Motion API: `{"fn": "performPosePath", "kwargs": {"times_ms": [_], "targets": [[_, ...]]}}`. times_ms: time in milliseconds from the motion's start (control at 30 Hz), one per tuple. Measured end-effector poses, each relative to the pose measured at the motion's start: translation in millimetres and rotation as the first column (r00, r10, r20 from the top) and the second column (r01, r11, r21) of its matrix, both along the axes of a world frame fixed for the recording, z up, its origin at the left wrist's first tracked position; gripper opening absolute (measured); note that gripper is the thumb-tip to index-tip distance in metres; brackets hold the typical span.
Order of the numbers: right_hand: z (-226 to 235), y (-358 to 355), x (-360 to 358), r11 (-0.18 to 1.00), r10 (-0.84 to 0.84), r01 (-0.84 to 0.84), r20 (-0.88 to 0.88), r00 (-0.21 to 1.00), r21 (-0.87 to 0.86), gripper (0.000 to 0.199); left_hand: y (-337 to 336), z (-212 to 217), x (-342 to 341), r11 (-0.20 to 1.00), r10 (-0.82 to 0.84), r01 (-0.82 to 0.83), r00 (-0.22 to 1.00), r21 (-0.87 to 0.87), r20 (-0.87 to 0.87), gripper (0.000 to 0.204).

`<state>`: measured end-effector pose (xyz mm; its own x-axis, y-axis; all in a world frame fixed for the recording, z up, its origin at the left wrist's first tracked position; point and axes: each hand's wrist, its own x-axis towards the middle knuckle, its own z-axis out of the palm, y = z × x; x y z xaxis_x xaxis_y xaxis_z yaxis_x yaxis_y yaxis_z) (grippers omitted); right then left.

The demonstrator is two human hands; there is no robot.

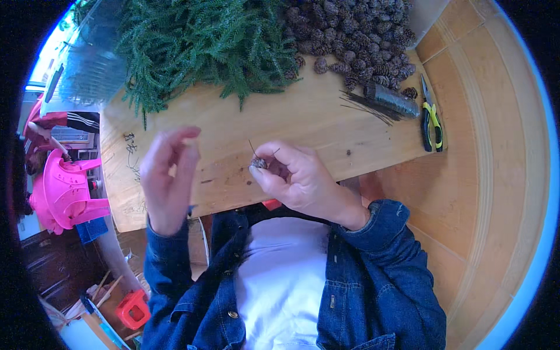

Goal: Assembling decorative items using pine branches, pine cones, and wire.

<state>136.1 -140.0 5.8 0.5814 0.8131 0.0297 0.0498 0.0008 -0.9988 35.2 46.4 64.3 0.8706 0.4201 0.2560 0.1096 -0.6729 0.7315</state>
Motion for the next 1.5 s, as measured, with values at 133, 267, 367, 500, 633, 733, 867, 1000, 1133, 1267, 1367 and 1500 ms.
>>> {"fn": "performPosePath", "kwargs": {"times_ms": [133, 267, 367, 500, 633, 733, 867, 1000, 1133, 1267, 1367, 1500], "targets": [[-6.7, -5.4, -2.3, 1.0, 0.006, -0.006, -0.04, 0.999, 0.009, 0.014, 29.4, 9.0, 51.3, 0.958, -0.092, 0.025, 0.97, 0.286, 0.225, 0.012], [5.0, -8.2, -1.1, 0.998, 0.058, -0.055, 0.158, 0.986, -0.021, 0.016, 48.9, 23.3, 95.1, 0.862, -0.1, -0.083, 0.939, 0.501, 0.329, 0.016], [8.0, -12.8, -8.4, 0.999, 0.042, -0.041, 0.051, 0.998, -0.03, 0.017, 51.8, 25.9, 103.4, 0.79, -0.094, -0.055, 0.973, 0.61, 0.209, 0.017], [-0.1, -23.1, -9.8, 0.999, -0.001, 0.003, 0.065, 0.998, -0.032, 0.018, 53.0, 20.8, 105.5, 0.696, -0.088, -0.055, 0.983, 0.716, 0.16, 0.009], [-6.2, -21.4, -9.8, 1.0, -0.001, 0.002, 0.091, 0.996, -0.02, 0.018, 51.2, 28.9, 89.3, 0.719, -0.018, -0.148, 0.973, 0.68, 0.231, 0.003], [-9.1, -19.5, -9.7, 1.0, 0.002, -0.001, 0.089, 0.996, -0.017, 0.018, 54.9, 22.6, 73.3, 0.765, -0.116, -0.145, 0.928, 0.627, 0.355, 0.005], [-8.5, -15.6, -14.6, 1.0, -0.011, 0.012, 0.062, 0.998, -0.013, 0.019, 51.9, 9.5, 42.6, 0.943, -0.082, -0.066, 0.904, 0.326, 0.42, 0.024], [-5.7, -12.2, -17.1, 0.999, -0.024, 0.024, 0.013, 1.0, -0.023, 0.02, 39.8, -4.9, 15.6, 0.998, 0.059, -0.066, 0.974, 0.021, 0.221, 0.009], [-3.9, -7.4, -16.6, 1.0, -0.018, 0.018, 0.017, 1.0, -0.007, 0.021, 28.8, -19.6, 4.7, 0.995, 0.096, -0.091, 0.969, -0.034, 0.229, 0.009], [-0.1, -5.0, -20.5, 0.998, -0.068, 0.068, -0.025, 0.997, 0.018, 0.022, 11.6, -30.3, 1.3, 0.968, 0.167, -0.092, 0.93, -0.233, 0.328, 0.014], [2.1, -4.0, -22.4, 0.991, -0.135, 0.136, -0.054, 0.989, 0.016, 0.023, 5.1, -34.1, -2.6, 0.925, 0.217, -0.076, 0.91, -0.372, 0.354, 0.017], [5.8, -5.1, -17.4, 0.997, -0.076, 0.077, -0.062, 0.995, 0.01, 0.022, -3.5, -29.5, -8.8, 0.82, 0.27, -0.046, 0.91, -0.57, 0.315, 0.02]]}}
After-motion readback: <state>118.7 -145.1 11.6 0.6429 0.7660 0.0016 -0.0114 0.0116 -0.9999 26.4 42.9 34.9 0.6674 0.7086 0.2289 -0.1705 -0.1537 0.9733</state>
